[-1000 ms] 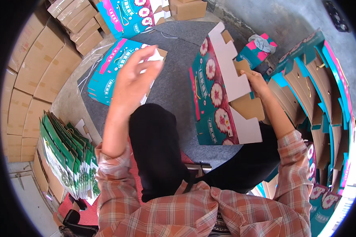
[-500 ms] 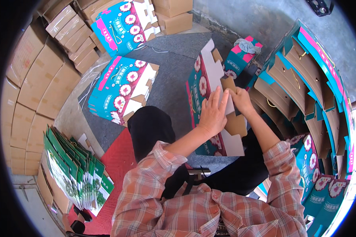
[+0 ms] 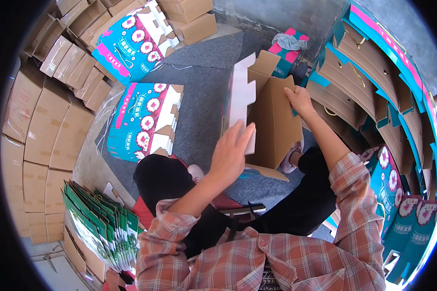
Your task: Folding and assembling flat-packed cardboard gift boxes into their final shape and stacking them.
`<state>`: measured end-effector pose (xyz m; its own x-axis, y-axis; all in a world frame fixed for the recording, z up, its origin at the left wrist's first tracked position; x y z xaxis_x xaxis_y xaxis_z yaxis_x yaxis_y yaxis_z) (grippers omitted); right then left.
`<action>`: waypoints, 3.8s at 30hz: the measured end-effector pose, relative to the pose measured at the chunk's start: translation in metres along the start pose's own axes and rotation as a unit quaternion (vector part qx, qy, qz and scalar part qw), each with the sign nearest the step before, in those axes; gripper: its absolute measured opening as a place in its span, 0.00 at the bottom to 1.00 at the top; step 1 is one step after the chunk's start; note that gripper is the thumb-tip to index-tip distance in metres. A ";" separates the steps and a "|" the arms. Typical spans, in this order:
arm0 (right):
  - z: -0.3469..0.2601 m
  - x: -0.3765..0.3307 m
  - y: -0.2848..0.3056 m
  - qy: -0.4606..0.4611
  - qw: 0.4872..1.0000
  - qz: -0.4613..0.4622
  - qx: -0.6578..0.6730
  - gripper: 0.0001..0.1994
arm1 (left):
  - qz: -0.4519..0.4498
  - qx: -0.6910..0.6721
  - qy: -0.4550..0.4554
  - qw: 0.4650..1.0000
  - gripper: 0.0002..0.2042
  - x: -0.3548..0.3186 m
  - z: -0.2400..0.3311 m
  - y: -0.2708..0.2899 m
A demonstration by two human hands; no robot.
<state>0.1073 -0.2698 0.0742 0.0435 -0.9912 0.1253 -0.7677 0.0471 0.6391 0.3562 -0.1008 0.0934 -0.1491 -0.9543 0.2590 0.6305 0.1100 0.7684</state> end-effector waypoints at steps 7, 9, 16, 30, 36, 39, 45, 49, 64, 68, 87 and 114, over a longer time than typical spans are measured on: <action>-0.047 -0.014 0.013 0.068 0.995 0.005 -0.073 0.19 | -0.106 0.009 -0.084 0.991 0.36 -0.025 -0.015 0.013; -0.053 -0.016 0.009 0.092 0.990 0.033 -0.103 0.19 | -0.119 0.006 -0.096 0.988 0.37 -0.026 -0.011 0.012; -0.021 -0.013 -0.001 0.119 0.971 0.038 -0.205 0.19 | -0.210 0.070 -0.088 0.971 0.37 -0.001 -0.010 -0.012; -0.051 -0.018 -0.012 0.226 0.930 -0.015 -0.288 0.14 | -0.299 0.087 -0.083 0.947 0.32 0.013 -0.020 -0.007; -0.039 -0.011 -0.011 0.226 0.921 -0.016 -0.317 0.13 | -0.275 0.060 -0.083 0.956 0.27 0.013 -0.015 -0.019; -0.040 -0.011 -0.014 0.219 0.917 -0.020 -0.332 0.13 | -0.270 0.061 -0.083 0.957 0.27 0.010 -0.016 -0.022; -0.035 -0.009 -0.013 0.232 0.916 0.000 -0.326 0.13 | -0.290 0.035 -0.111 0.950 0.27 0.011 -0.030 -0.026; -0.035 -0.006 -0.008 0.194 0.931 -0.019 -0.309 0.13 | -0.341 -0.001 -0.115 0.933 0.27 0.010 -0.031 -0.011; -0.026 -0.010 0.002 0.117 0.964 -0.038 -0.237 0.27 | -0.032 0.130 -0.041 0.990 0.27 -0.020 0.025 -0.071; -0.020 -0.015 0.001 0.149 0.960 -0.013 -0.237 0.27 | -0.056 0.133 -0.084 0.986 0.28 -0.029 0.039 -0.086; 0.016 0.000 0.068 -0.063 0.974 -0.047 0.214 0.38 | -0.138 0.073 0.008 0.988 0.22 -0.057 0.022 -0.050; -0.019 -0.045 0.017 0.331 0.824 -0.347 -0.302 0.47 | 0.001 0.167 0.074 0.983 0.34 -0.033 0.002 -0.073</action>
<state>0.1042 -0.2220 0.0934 0.8304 -0.5307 -0.1700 0.0372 -0.2515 0.9671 0.3140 -0.0765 0.0299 -0.0195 -0.9812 0.1921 0.3414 0.1740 0.9237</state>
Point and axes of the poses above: each hand's wrist, its own x-axis towards the middle knuckle, its own y-axis out of the back of the hand, z = x × y, the point moved 1 cm from there along x, towards the middle knuckle, and after that the axes turned 13 degrees about y, right-handed, at the moved point
